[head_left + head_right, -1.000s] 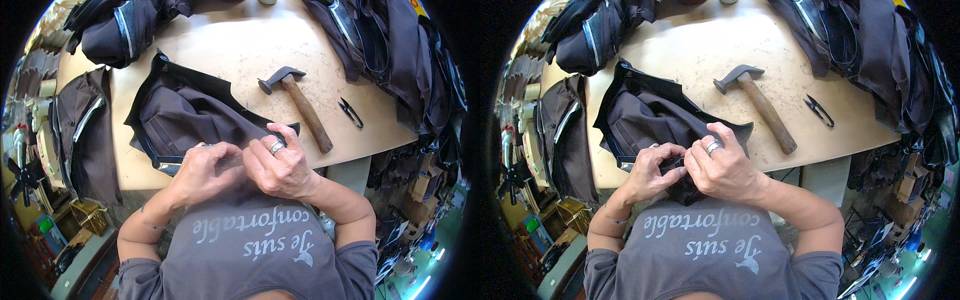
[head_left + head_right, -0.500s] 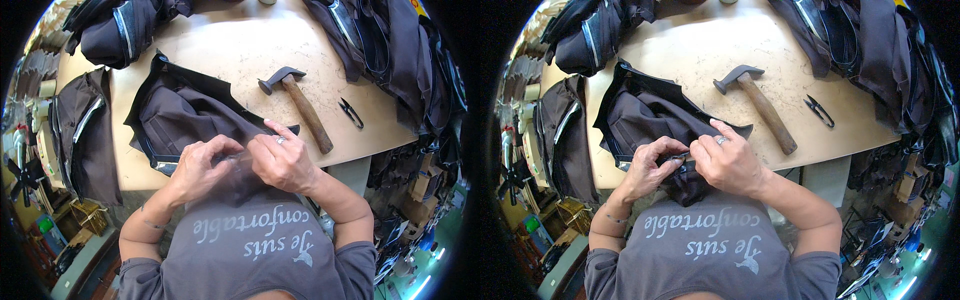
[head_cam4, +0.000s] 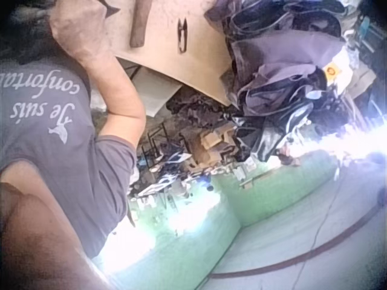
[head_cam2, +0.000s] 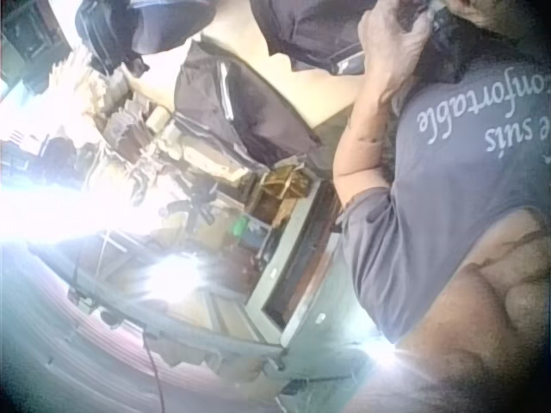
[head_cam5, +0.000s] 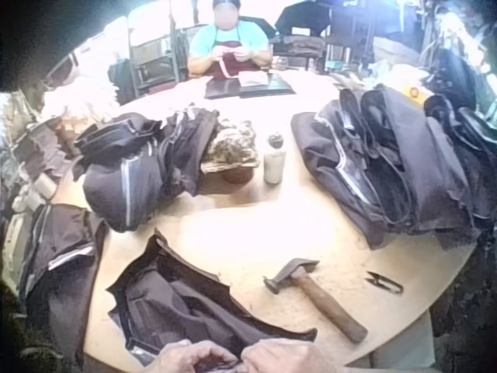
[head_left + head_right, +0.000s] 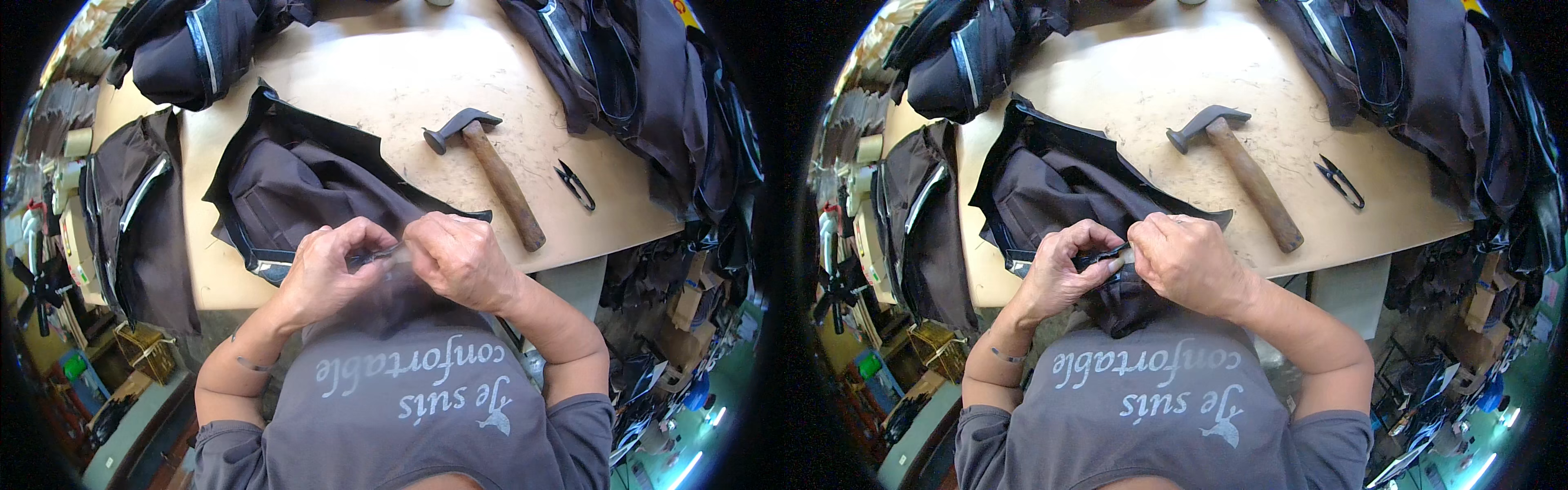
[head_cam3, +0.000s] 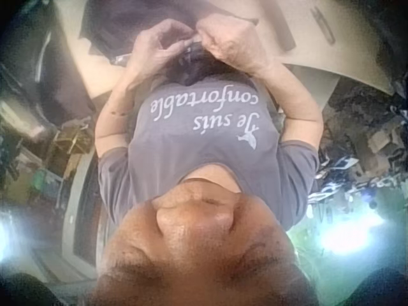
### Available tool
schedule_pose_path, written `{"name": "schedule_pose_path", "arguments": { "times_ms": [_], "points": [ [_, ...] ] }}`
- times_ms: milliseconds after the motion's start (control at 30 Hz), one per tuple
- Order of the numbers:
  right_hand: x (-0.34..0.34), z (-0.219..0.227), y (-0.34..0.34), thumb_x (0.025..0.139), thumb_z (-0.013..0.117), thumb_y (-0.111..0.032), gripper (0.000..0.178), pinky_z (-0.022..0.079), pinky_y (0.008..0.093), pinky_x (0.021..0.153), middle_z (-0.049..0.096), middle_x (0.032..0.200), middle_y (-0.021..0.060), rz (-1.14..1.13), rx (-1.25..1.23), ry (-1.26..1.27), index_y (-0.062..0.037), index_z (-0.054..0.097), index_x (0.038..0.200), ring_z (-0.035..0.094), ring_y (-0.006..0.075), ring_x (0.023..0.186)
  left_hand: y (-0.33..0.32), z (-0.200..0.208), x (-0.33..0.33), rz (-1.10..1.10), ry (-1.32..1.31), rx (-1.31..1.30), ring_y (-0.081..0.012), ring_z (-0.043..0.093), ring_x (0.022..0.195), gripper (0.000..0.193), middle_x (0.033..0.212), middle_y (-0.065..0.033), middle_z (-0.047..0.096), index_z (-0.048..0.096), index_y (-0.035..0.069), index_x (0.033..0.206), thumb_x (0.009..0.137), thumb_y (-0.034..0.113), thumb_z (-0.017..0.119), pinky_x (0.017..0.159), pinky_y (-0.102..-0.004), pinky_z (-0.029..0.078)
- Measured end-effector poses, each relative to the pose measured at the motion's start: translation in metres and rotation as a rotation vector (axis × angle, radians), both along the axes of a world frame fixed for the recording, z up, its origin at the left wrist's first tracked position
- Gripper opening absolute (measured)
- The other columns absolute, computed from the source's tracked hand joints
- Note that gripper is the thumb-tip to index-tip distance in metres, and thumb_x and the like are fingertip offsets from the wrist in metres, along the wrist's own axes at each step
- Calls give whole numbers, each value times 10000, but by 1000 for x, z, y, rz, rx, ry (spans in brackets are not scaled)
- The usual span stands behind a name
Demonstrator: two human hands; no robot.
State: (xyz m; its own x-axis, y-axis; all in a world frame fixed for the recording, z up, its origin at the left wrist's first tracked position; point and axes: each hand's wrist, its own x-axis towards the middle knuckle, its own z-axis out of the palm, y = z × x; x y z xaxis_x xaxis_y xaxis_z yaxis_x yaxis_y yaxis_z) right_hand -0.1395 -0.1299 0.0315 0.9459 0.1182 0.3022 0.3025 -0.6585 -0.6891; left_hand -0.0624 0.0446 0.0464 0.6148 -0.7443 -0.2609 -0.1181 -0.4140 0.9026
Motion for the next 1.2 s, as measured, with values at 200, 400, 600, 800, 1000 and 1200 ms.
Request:
{"name": "schedule_pose_path", "arguments": {
  "times_ms": [200, 400, 600, 800, 1000, 1200],
  "points": [
    [0, 8, -9, 754, 582, -45, 44, 449, 344, 597, 565, 701, 95, 36, 227, 181, -28, 565, 791, 572, 251, 636, 3, -1, -2, -6, -100, -42, -229, 609, 654, 141, 786, -80, 646, 610, 46, 849, 710, 68, 624, 673, -302, 439],
    [0, 16, -17, 772, 571, -13, 97, 456, 345, 641, 605, 770, 127, 88, 427, 442, -2, 604, 863, 598, 282, 712, 6, -1, -2, -52, -157, -130, -177, 594, 609, 94, 728, -41, 648, 618, 72, 762, 688, 25, 651, 634, -262, 378],
    [0, 16, -22, 743, 560, 38, 145, 454, 344, 678, 597, 779, 119, 216, 478, 387, -11, 606, 872, 594, 274, 738, 9, -8, -2, -81, -111, -247, -177, 605, 620, 112, 730, -38, 652, 605, 77, 738, 680, -7, 649, 624, -263, 365],
    [-4, 16, -21, 641, 592, 61, 202, 467, 328, 695, 597, 746, 93, 193, 367, 307, -16, 597, 828, 592, 241, 710, 8, -5, -2, -120, -152, -211, -194, 608, 637, 119, 726, -37, 646, 597, 74, 751, 677, -5, 645, 628, -266, 377],
    [-5, 12, -5, 666, 603, -31, 141, 448, 348, 728, 510, 704, 58, 85, 27, -84, -33, 570, 803, 550, 208, 654, 2, 6, -3, -33, -136, -83, -218, 611, 640, 125, 730, -64, 641, 597, 45, 792, 683, 39, 657, 630, -285, 432],
    [-9, 9, -3, 684, 583, -74, 130, 452, 398, 852, 501, 719, 55, 127, -385, -190, 1, 564, 788, 545, 196, 667, -3, -2, -7, 40, 49, -39, -244, 640, 678, 178, 744, -124, 643, 615, -3, 873, 730, 99, 646, 628, -291, 489]
  ]
}}
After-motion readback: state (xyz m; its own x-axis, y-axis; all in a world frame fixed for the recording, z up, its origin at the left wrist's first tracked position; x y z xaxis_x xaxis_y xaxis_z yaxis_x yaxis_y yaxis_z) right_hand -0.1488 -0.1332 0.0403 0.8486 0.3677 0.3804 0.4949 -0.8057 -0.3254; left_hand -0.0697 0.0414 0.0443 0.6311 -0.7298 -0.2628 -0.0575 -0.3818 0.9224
